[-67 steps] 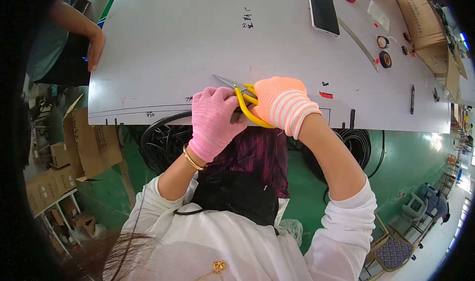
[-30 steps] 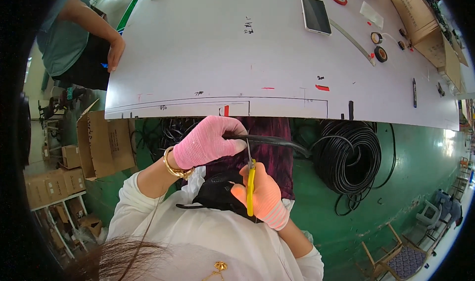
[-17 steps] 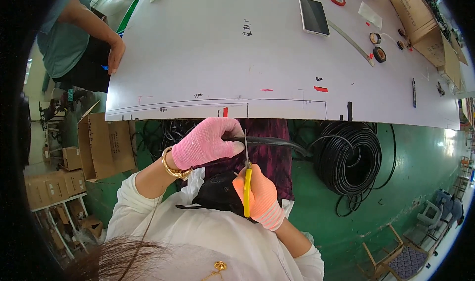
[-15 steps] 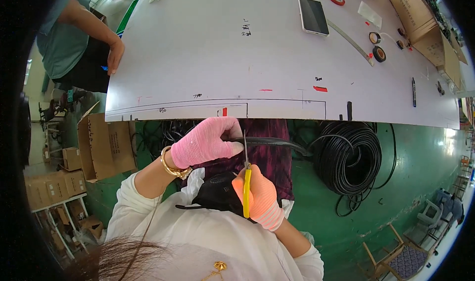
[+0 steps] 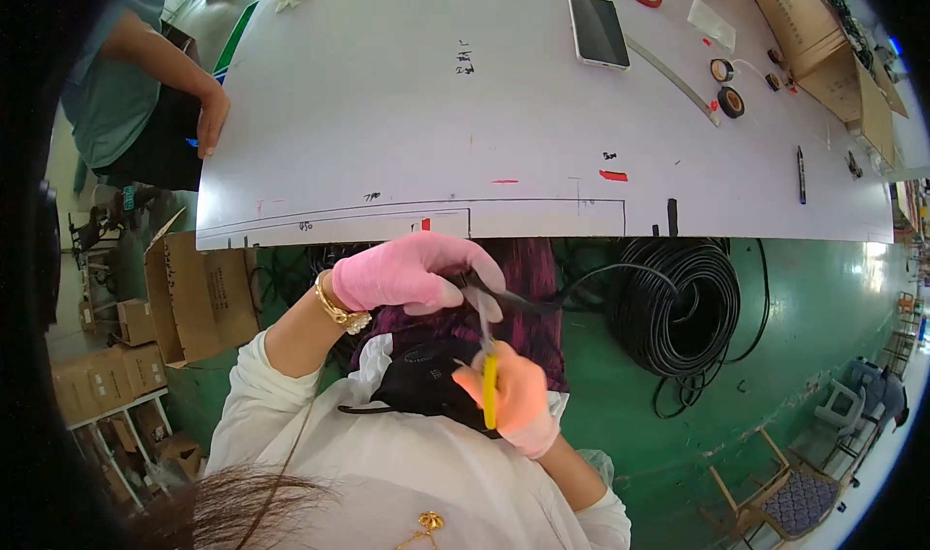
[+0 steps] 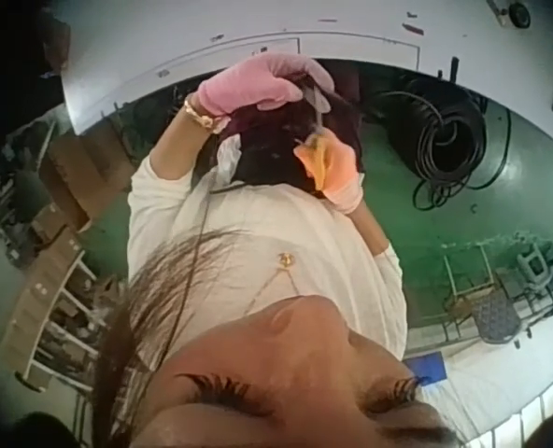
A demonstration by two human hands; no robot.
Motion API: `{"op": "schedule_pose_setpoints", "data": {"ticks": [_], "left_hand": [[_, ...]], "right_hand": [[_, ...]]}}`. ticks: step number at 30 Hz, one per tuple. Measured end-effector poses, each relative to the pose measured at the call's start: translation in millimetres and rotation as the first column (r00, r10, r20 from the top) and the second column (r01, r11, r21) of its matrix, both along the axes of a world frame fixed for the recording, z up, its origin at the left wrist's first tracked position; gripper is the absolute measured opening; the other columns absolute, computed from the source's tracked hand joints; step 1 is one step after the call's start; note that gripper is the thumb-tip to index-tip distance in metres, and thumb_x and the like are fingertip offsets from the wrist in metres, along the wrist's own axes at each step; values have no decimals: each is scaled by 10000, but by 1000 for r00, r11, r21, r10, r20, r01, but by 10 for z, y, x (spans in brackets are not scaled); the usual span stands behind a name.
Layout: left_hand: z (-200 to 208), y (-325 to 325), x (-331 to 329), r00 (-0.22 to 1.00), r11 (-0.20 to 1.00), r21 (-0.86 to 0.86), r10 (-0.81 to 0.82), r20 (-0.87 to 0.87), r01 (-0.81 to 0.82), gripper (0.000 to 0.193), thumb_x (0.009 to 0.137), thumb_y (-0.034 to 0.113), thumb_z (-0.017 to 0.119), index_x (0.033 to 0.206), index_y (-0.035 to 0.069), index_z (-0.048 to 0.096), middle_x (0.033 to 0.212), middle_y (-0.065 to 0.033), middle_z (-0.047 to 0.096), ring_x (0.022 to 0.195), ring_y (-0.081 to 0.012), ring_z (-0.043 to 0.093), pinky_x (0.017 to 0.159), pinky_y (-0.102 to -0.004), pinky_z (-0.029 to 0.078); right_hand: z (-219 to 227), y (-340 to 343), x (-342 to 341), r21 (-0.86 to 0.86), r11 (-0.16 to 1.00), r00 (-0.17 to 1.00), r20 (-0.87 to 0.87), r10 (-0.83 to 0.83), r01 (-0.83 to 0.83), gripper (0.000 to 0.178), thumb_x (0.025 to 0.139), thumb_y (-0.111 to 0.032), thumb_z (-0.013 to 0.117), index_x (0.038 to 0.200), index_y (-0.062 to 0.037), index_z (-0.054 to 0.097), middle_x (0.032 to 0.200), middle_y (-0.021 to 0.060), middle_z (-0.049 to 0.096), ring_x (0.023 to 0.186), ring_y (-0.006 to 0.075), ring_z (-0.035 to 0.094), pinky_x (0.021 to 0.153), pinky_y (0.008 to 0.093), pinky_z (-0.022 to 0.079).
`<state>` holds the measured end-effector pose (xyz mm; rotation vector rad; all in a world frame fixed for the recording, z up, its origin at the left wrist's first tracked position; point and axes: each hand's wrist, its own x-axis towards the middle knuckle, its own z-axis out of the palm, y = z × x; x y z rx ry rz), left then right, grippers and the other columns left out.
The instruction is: Cutting sections of thick black cable using yellow handled scissors on a large white table.
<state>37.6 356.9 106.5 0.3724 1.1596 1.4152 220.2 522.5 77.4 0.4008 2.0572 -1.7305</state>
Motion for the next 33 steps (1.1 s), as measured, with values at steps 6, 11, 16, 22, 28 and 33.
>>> {"op": "schedule_pose_setpoints", "data": {"ticks": [6, 11, 16, 22, 28, 33], "left_hand": [[40, -188, 172, 998, 997, -54, 56, -37, -58, 409, 771, -56, 523, 1166, -4, 616, 1039, -118, 740, 603, -22, 508, 488, -178, 361], [150, -825, 182, 866, 859, -189, 419, -273, -475, 360, 779, -70, 550, 1123, -27, 645, 1009, -114, 740, 755, -111, 625, 641, -225, 472], [42, -1008, 550, 275, 697, -108, 132, -952, -709, 354, 699, -25, 692, 1044, 44, 716, 1074, -108, 702, 1003, -311, 635, 914, -388, 496], [-77, -539, 846, 345, 584, 295, 739, -579, -756, 296, 774, -109, 678, 1060, -34, 695, 1077, -119, 654, 909, -175, 651, 841, -316, 554], [14, -887, 732, 65, 153, 295, 955, -288, -943, 121, 997, 88, 533, 946, 17, 616, 858, -20, 610, 768, -124, 579, 720, -295, 501], [250, -1791, 415, 77, -341, 352, 614, 785, -872, 211, 1056, 260, 446, 971, 89, 535, 697, 55, 315, 584, -70, 332, 603, -276, 345]], "right_hand": [[-64, 238, -300, -116, 908, 878, -232, -420, 403, 333, 630, -46, 875, 835, -46, 613, 832, 73, 668, 742, 156, 637, 664, 311, 515], [-207, 309, -512, 555, 832, 853, -438, 284, 8, 297, 721, -117, 863, 819, -31, 596, 700, 69, 640, 592, 139, 606, 571, 270, 483], [92, -184, -673, 334, 936, 893, -447, 50, 115, 282, 732, -49, 849, 819, -37, 580, 703, 62, 666, 603, 136, 631, 613, 249, 508], [55, -764, -728, 51, 994, 913, -404, -66, 94, 336, 761, -153, 804, 933, -47, 536, 772, 107, 621, 685, 284, 651, 633, 341, 516], [193, -698, -1011, 523, 825, 808, -379, 451, -215, 296, 770, -121, 826, 937, -41, 595, 746, 96, 662, 611, 266, 638, 597, 315, 512], [305, -284, -1031, 538, 751, 804, -208, 557, -382, 382, 757, -169, 849, 1028, -13, 630, 829, 123, 695, 677, 276, 675, 633, 316, 522]]}}
